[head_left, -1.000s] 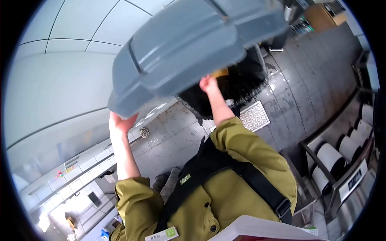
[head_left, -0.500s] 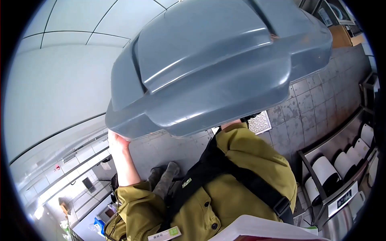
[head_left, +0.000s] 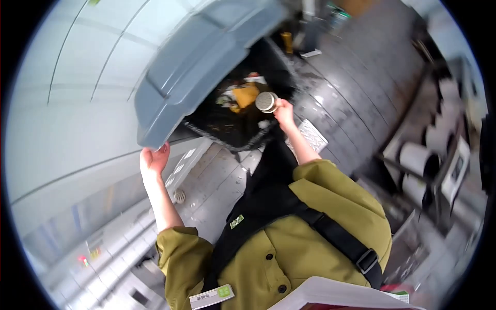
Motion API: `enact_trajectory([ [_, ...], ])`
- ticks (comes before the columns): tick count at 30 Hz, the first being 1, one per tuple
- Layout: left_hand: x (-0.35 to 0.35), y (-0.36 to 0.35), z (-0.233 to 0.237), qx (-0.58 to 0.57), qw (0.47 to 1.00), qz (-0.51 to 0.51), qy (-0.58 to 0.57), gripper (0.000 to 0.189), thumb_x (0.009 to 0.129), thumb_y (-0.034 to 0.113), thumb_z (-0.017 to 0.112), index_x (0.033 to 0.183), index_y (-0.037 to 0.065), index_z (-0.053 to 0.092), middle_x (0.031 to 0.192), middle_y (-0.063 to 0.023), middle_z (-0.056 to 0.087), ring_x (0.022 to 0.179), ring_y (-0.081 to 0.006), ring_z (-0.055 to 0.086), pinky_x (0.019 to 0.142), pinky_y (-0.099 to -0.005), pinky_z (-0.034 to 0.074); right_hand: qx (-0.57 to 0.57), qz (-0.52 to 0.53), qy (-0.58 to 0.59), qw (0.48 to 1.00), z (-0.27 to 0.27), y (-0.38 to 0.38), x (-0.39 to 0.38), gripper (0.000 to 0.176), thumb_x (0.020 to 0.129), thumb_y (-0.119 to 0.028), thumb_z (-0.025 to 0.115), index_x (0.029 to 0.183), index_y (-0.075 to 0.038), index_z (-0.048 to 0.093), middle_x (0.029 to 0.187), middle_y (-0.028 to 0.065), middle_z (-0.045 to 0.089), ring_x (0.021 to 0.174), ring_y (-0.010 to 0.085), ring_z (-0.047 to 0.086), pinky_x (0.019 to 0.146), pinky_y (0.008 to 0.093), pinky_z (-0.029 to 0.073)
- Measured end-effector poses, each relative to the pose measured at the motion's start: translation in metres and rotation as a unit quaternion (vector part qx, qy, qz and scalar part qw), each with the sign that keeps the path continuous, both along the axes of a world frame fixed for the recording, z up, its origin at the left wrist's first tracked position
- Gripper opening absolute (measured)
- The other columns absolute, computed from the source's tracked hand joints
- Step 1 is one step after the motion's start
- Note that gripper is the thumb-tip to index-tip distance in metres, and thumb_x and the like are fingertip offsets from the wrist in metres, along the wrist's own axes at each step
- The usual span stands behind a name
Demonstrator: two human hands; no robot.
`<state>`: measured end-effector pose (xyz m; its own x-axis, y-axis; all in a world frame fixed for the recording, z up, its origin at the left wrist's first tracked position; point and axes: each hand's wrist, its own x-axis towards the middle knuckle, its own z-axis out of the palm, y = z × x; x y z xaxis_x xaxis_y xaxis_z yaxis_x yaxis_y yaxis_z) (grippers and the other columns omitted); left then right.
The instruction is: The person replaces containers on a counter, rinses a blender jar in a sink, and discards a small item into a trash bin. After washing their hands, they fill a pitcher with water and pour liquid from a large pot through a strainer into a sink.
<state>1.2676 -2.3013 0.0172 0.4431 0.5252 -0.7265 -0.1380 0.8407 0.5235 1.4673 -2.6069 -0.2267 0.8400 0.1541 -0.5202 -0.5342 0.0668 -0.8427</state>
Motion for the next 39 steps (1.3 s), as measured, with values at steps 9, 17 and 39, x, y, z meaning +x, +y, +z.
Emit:
enact_trajectory([
  [9,-0.053,-0.091,-0.235,0.209,0.854,-0.444,0.175,0.018,0.075,0.013,0.044,0.089,0.004,0.038,0.075,-0.0109,0.049,0.066,-0.0198,0.049,0.053,-0.036,0.04,-0.384,-0.502,-0.218,0.743,0.161,-0.5,-0.253,0.02,0.083,-0.014,0.047,0.083,0.003,0.056,0.068,0.0096,0.059,0.061,0.0125,0.059,0.057,0.025,0.046],
  [17,-0.006,-0.306,-0.34,-0.05,0.742,-0.649,0.161,0.016,0.078,0.015,0.04,0.064,0.01,0.045,0.06,-0.0007,0.049,0.056,-0.0159,0.049,0.053,-0.0277,0.041,-0.52,-0.617,0.182,0.561,0.112,-0.73,-0.492,0.026,0.08,-0.022,0.047,0.087,-0.001,0.06,0.076,0.0175,0.06,0.074,0.0309,0.059,0.071,0.039,0.046],
  [39,-0.097,-1.156,-0.045,0.162,0.292,-0.908,-0.254,0.041,0.087,0.027,0.042,0.115,-0.002,0.041,0.111,-0.0154,0.049,0.104,-0.0216,0.047,0.092,-0.0312,0.034,-0.742,-0.543,0.228,0.318,0.173,-1.072,-0.592,0.045,0.069,-0.012,0.051,0.111,0.001,0.042,0.106,0.016,0.049,0.096,0.0307,0.049,0.08,0.0386,0.041],
])
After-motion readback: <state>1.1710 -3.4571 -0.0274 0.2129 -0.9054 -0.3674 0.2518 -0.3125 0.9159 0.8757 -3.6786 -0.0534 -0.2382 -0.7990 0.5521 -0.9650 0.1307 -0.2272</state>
